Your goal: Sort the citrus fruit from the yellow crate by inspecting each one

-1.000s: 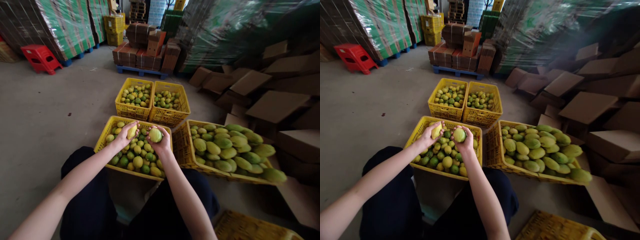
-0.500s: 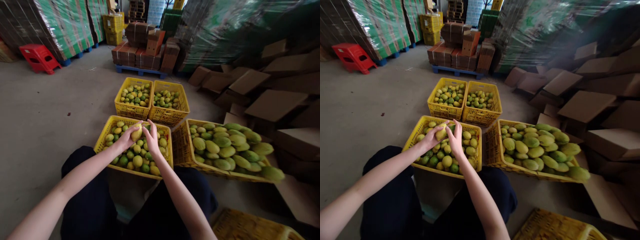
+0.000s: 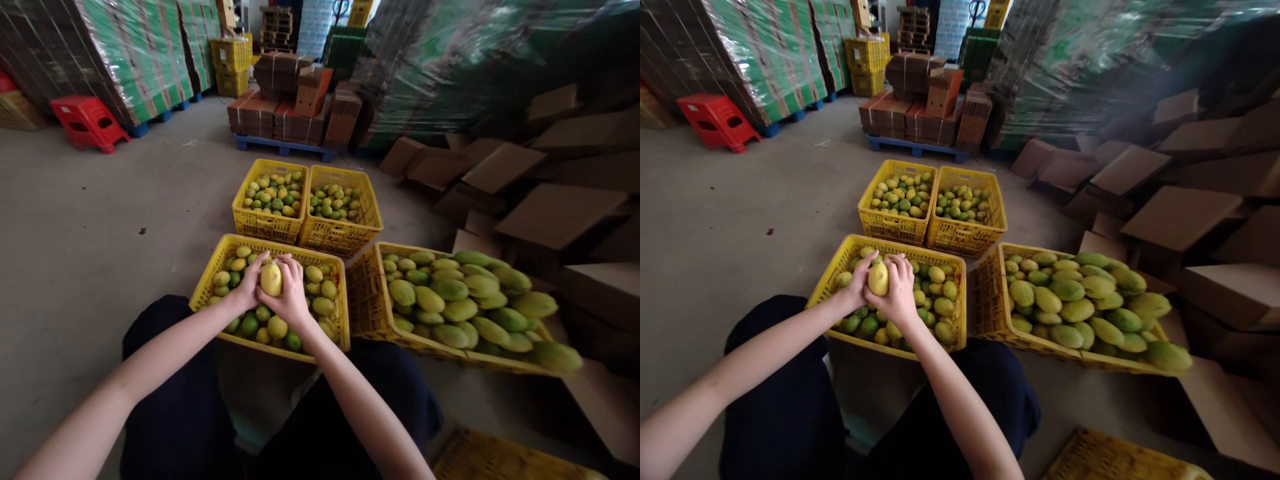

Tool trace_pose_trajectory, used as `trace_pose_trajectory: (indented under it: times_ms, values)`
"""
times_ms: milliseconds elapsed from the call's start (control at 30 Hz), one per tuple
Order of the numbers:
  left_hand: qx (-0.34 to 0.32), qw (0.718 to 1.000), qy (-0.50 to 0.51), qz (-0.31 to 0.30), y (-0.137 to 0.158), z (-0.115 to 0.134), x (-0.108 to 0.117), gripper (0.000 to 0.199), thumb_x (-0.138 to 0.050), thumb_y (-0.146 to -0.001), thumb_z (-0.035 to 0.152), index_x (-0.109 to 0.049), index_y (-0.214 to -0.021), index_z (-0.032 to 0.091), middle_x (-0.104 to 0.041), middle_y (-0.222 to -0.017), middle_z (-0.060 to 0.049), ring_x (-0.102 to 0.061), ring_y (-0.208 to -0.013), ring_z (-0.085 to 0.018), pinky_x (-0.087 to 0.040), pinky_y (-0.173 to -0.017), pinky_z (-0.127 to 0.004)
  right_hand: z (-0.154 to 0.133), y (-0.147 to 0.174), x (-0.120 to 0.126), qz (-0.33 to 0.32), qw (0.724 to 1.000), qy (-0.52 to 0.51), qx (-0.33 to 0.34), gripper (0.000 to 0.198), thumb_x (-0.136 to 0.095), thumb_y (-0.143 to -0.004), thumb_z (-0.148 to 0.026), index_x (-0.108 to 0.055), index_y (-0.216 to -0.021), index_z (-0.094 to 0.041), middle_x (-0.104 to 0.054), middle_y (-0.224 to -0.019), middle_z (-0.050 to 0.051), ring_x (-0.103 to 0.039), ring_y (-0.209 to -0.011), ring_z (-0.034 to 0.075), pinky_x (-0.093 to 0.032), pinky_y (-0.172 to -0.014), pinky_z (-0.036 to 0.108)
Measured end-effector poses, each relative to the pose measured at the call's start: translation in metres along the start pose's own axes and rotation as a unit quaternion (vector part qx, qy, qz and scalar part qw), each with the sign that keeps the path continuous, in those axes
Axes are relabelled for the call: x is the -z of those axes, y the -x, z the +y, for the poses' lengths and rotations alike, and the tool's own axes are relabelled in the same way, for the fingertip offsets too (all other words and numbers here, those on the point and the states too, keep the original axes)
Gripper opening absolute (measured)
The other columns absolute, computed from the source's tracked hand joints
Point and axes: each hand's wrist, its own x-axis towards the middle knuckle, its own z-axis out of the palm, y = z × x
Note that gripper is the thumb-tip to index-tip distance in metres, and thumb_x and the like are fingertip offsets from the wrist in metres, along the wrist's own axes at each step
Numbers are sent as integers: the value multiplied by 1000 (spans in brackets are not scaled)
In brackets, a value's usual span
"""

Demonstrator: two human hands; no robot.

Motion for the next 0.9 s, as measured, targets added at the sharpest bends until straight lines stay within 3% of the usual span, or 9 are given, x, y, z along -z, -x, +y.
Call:
trace_pose_trajectory:
  times_ms: [67,167,300,367,433,533,600,700,900]
  values:
    - [10,1000,11,18,-1,-2,1,40,-57,-84,41,-68,-111,14,-75,-98,-8,-67,-106,-27,-52,-96,-37,-6,1,0,-12,999,-31,10,53,-74,-67,-34,-58,-116,-21,-59,-122,14,-47,-125,35,-33,-111,58]
    - [4,997,19,72,-3,-3,0,24,-56,-83,35,-68,-90,15,-73,-85,-8,-69,-99,-26,-55,-90,-36,-16,-2,9,-13,990,-136,-34,49,-73,-72,-31,-55,-117,-25,-63,-121,10,-51,-124,31,-36,-111,53]
    - [0,995,3,97,0,5,-7,9,-59,-77,20,-64,-82,16,-70,-79,-6,-69,-93,-25,-56,-89,-39,-20,-18,36,83,942,-303,-120,44,-73,-73,-26,-53,-113,-26,-65,-116,5,-63,-101,22,-50,-93,39]
    - [-31,996,-45,64,4,11,-12,19,-64,-71,11,-65,-89,15,-70,-82,-4,-68,-91,-23,-54,-92,-40,-14,-27,52,115,938,-293,-144,43,-76,-67,-23,-57,-105,-25,-67,-107,3,-62,-95,21,-50,-89,36]
    - [-111,986,-120,36,8,17,-15,40,-71,-62,2,-65,-98,17,-70,-93,-2,-67,-95,-21,-52,-96,-36,-7,-31,64,96,955,-238,-151,42,-76,-61,-17,-60,-99,-25,-67,-100,1,-61,-93,22,-48,-90,37]
    - [-247,940,-236,20,14,24,-18,59,-77,-56,-4,-66,-107,22,-67,-117,-2,-60,-113,-20,-45,-101,-27,-1,-30,68,51,980,-146,-124,40,-68,-61,-10,-63,-97,-25,-66,-100,2,-60,-96,25,-46,-93,40]
    - [-294,910,-291,10,17,27,-20,60,-79,-57,-1,-66,-110,23,-64,-125,-4,-55,-123,-22,-43,-103,-26,-1,-26,64,38,989,-106,-92,42,-60,-62,-6,-65,-99,-26,-65,-104,4,-59,-101,26,-46,-95,42]
    - [-303,898,-319,-2,19,29,-24,60,-81,-57,2,-67,-111,23,-64,-126,-6,-53,-127,-25,-40,-107,-30,-7,-23,56,38,994,-81,-56,46,-54,-64,-5,-65,-103,-27,-64,-108,6,-59,-105,27,-46,-97,43]
    - [-250,921,-298,7,23,27,-28,53,-80,-53,-3,-73,-100,20,-68,-119,-6,-54,-126,-26,-39,-107,-28,-10,-26,58,67,990,-112,-58,40,-58,-67,-7,-65,-100,-28,-65,-106,4,-59,-104,26,-46,-98,42]
